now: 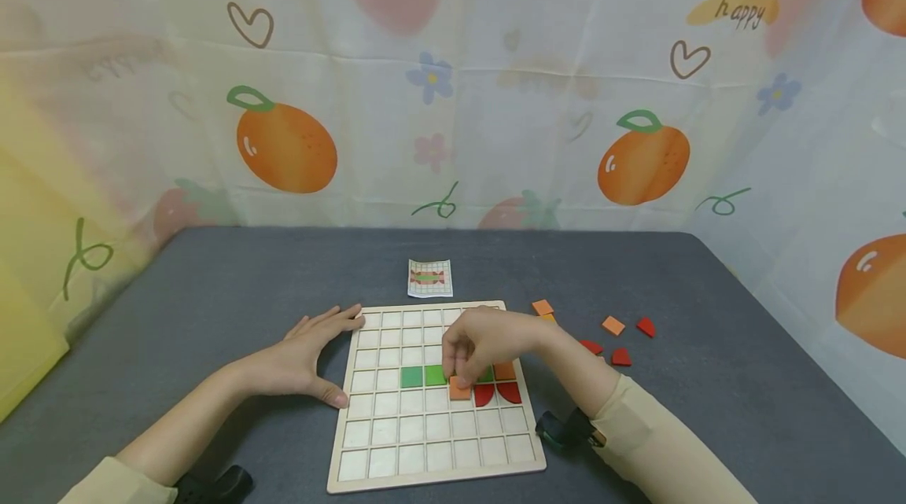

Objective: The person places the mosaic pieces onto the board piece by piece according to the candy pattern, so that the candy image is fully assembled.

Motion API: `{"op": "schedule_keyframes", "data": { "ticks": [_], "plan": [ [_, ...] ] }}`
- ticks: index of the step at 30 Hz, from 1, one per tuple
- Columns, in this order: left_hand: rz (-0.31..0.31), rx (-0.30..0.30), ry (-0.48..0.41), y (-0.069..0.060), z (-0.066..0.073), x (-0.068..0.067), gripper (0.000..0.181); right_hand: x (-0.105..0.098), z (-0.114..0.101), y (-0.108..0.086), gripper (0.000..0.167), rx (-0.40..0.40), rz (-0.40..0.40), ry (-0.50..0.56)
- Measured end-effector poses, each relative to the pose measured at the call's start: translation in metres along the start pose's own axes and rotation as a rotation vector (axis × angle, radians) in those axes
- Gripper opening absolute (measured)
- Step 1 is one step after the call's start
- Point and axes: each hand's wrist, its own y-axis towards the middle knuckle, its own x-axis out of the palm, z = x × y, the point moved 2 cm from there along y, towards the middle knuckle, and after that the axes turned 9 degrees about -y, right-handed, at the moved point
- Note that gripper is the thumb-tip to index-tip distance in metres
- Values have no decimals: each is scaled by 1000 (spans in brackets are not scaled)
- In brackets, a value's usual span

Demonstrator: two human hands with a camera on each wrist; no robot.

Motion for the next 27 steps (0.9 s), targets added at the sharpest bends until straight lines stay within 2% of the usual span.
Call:
{"op": "schedule_keyframes", "data": {
  "ticks": [27],
  "plan": [
    [9,0,16,0,0,0,109,2,-3,1,9,35,54,-93]
  ]
}}
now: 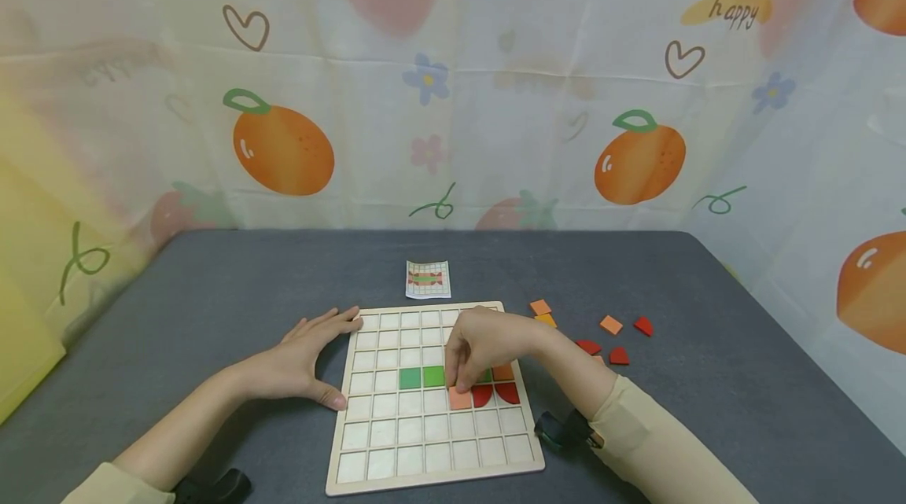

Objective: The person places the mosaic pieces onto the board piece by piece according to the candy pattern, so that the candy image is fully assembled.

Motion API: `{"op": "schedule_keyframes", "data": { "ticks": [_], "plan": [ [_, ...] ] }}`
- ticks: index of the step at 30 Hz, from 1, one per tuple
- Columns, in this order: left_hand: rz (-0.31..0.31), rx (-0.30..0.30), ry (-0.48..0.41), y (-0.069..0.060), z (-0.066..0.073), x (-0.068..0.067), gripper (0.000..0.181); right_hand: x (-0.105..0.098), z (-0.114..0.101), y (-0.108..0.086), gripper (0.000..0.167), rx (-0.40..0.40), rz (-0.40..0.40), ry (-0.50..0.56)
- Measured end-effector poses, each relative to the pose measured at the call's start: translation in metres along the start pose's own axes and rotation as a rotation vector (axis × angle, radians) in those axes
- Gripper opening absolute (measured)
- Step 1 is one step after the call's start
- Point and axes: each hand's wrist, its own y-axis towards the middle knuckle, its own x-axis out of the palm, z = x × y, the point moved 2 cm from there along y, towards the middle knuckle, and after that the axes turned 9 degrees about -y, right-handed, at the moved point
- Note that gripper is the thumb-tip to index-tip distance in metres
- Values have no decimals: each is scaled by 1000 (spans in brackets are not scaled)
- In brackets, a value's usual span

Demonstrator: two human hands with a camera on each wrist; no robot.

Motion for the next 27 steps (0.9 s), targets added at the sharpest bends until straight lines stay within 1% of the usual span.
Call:
{"op": "schedule_keyframes", "data": {
  "ticks": [5,8,10,15,19,22,27],
  "plan": [
    [3,3,-5,0,0,0,110,-3,2,-2,9,-12,9,14],
    [2,4,-5,0,0,0,110,-10,5,-7,10,-33,29,35],
    [1,4,-6,0,0,0,110,-17,8,-12,12,-26,58,27],
    [7,9,-6,0,-1,0,109,-37,20,-30,21,56,161,25],
    [16,13,-9,0,0,0,109,-51,36,-46,29,82,226,50],
    [17,13,-10,0,0,1,109,-57,50,-57,33,116,261,72],
    [16,15,-11,0,-1,1,108,-62,73,-71,37,188,312,88]
  ]
}}
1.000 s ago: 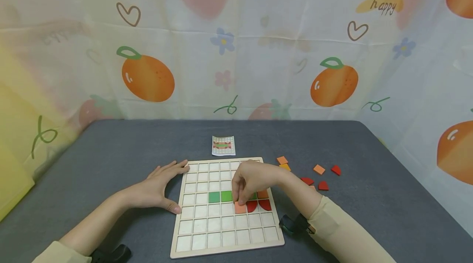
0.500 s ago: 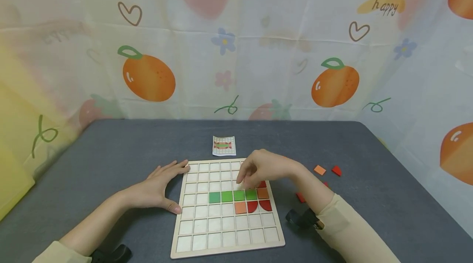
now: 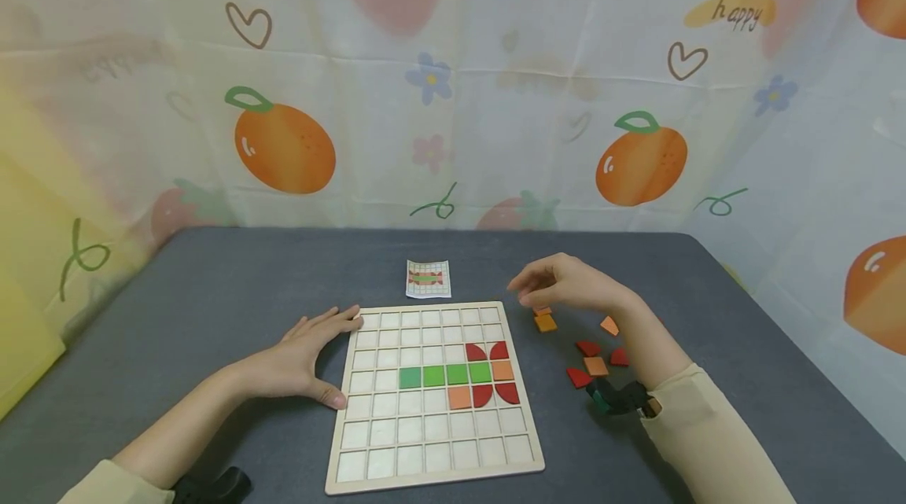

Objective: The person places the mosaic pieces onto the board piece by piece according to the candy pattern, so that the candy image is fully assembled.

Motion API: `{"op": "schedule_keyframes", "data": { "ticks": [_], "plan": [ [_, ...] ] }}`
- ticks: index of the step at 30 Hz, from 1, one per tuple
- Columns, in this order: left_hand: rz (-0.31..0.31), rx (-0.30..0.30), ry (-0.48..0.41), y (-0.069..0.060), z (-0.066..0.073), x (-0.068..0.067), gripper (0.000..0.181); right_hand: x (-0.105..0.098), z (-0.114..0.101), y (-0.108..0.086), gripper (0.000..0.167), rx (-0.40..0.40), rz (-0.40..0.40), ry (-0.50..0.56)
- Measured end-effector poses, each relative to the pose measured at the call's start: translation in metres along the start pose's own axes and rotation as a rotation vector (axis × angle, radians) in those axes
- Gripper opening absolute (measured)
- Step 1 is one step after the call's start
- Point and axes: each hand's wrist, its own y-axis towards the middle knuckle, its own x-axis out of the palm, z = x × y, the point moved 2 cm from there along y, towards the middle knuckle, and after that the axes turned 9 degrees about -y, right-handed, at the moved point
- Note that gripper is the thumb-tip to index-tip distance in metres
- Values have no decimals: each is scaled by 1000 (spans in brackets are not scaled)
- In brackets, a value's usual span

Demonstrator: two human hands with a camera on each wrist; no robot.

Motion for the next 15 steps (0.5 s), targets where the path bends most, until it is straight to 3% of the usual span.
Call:
{"op": "schedule_keyframes", "data": {
  "ticks": [9,15],
  "plan": [
    [-10,-4,4,0,1,0,109,-4,30,-2,41,88,50,33],
    [-6,-5,7,-1,1,0,109,-4,38,-3,44,123,27,15]
  ]
}}
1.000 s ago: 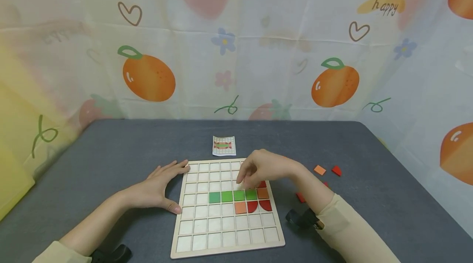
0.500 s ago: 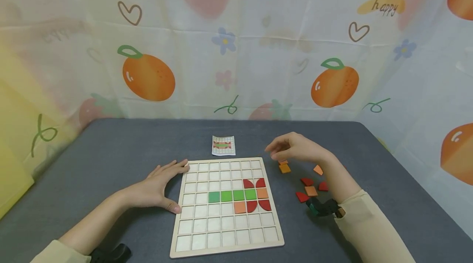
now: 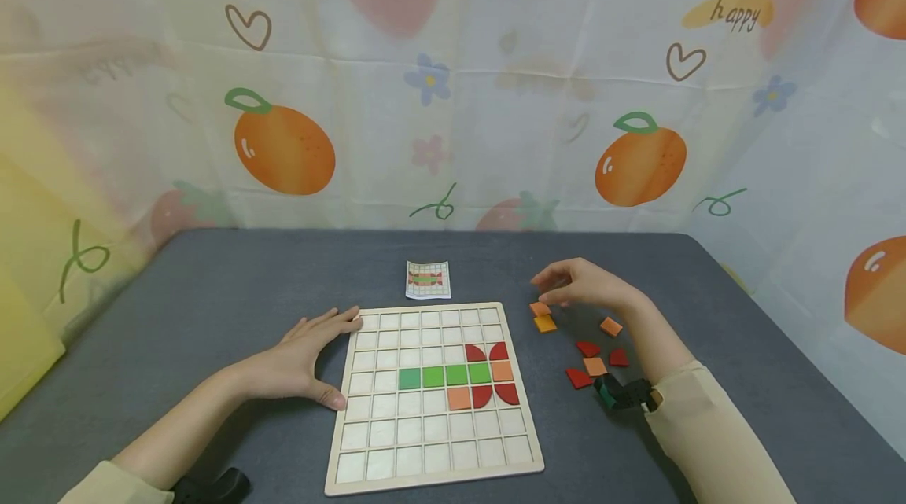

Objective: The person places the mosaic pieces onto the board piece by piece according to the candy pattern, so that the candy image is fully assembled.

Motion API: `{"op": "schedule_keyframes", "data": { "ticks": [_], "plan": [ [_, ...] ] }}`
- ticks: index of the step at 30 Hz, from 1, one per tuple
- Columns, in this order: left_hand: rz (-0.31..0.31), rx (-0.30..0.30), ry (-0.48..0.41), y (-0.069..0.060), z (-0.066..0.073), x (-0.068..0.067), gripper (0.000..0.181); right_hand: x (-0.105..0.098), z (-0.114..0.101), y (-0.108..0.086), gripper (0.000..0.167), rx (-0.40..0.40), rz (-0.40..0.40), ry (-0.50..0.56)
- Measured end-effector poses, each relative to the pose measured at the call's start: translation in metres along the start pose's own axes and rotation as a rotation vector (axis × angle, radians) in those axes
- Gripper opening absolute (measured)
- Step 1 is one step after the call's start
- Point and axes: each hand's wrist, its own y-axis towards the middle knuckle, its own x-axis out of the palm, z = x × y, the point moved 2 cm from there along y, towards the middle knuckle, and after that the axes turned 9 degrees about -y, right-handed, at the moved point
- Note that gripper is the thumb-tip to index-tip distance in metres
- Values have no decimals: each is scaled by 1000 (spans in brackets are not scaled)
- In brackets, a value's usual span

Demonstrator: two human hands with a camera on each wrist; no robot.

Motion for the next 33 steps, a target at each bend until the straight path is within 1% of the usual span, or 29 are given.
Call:
{"op": "schedule_keyframes", "data": {
  "ticks": [6,11,18,26,33],
  "plan": [
    [-2,-6,-8,0,-1,0,108,4,5,2,49,22,-42,13],
    [6,-1,0,0,-2,0,108,6,8,4,49,39,-47,17],
    [8,-5,19,0,-3,1,113,7,7,6,56,69,-42,6],
    [2,-4,20,0,-2,1,114,8,7,10,44,61,-48,-35],
    [-1,5,24,0,-2,1,114,7,7,9,39,53,-59,-25]
  ]
}}
